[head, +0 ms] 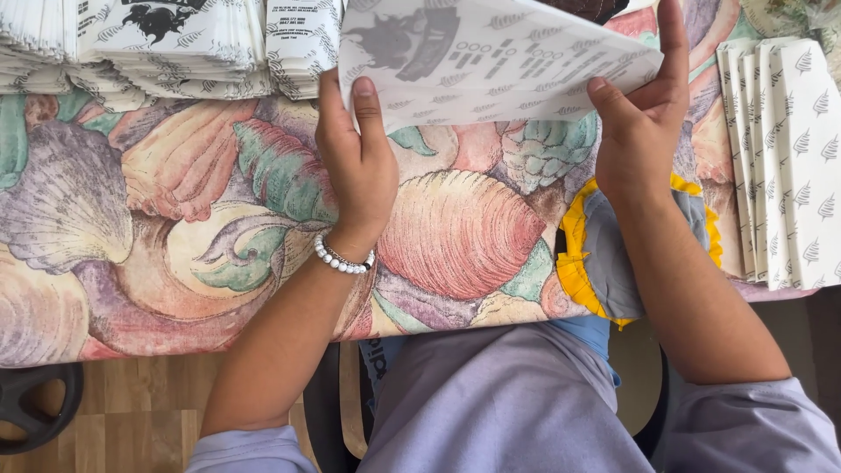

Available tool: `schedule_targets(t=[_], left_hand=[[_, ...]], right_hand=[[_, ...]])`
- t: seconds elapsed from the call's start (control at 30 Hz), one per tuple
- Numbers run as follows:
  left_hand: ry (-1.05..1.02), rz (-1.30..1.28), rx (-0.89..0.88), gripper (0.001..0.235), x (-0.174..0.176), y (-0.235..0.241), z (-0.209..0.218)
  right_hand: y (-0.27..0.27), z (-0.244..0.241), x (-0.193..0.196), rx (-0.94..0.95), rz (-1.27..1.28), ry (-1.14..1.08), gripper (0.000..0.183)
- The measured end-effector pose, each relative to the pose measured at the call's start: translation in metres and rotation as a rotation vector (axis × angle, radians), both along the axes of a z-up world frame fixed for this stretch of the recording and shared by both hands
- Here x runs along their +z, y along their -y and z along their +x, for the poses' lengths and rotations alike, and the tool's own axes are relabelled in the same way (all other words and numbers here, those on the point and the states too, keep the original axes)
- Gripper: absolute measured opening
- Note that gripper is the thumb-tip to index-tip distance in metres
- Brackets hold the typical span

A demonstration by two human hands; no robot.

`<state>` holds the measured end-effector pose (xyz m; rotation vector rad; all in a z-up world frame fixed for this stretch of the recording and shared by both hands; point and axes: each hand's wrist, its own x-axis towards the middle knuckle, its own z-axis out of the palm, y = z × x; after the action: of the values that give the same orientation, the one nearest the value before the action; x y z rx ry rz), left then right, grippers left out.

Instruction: Folding paper wrappers into a specific shape and stacking them on a table.

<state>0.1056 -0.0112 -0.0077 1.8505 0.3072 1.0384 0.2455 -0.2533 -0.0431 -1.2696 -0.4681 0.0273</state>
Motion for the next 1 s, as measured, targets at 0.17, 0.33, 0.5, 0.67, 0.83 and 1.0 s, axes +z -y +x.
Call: schedule_targets(t=[0.17, 0.33, 0.5, 0.67, 0.83, 1.0], left_hand=[[0.048, -0.025, 0.003, 0.032, 0.002, -0.001, -0.001], [0.034, -0.01, -0.037, 0.033, 0.003, -0.002, -0.003], [0.019, -0.053, -0.038, 0.033, -0.002, -0.001, -0.002], [0.047, -0.051, -0.048, 0.031, -0.003, 0.0, -0.001], [0.01, -0.001, -0.015, 0.029, -0.009, -0.003, -0.003], [0.044, -0.02, -0.036, 0.032, -0.007, -0.001, -0.003]], right_hand=[[-0.005, -0.006, 0.009, -0.058, -0.005, -0.138, 0.078], [-0.005, 0.001, 0.006, -0.047, 0.011, -0.188, 0.08], [-0.001, 0.0, 0.007, -0.006, -0.055, -0.097, 0.071], [0.004, -0.002, 0.01, -0.019, -0.08, -0.023, 0.077], [-0.02, -0.023, 0.078, -0.319, -0.489, 0.94, 0.047], [-0.045, -0.019, 0.097, -0.149, -0.435, 1.107, 0.004]])
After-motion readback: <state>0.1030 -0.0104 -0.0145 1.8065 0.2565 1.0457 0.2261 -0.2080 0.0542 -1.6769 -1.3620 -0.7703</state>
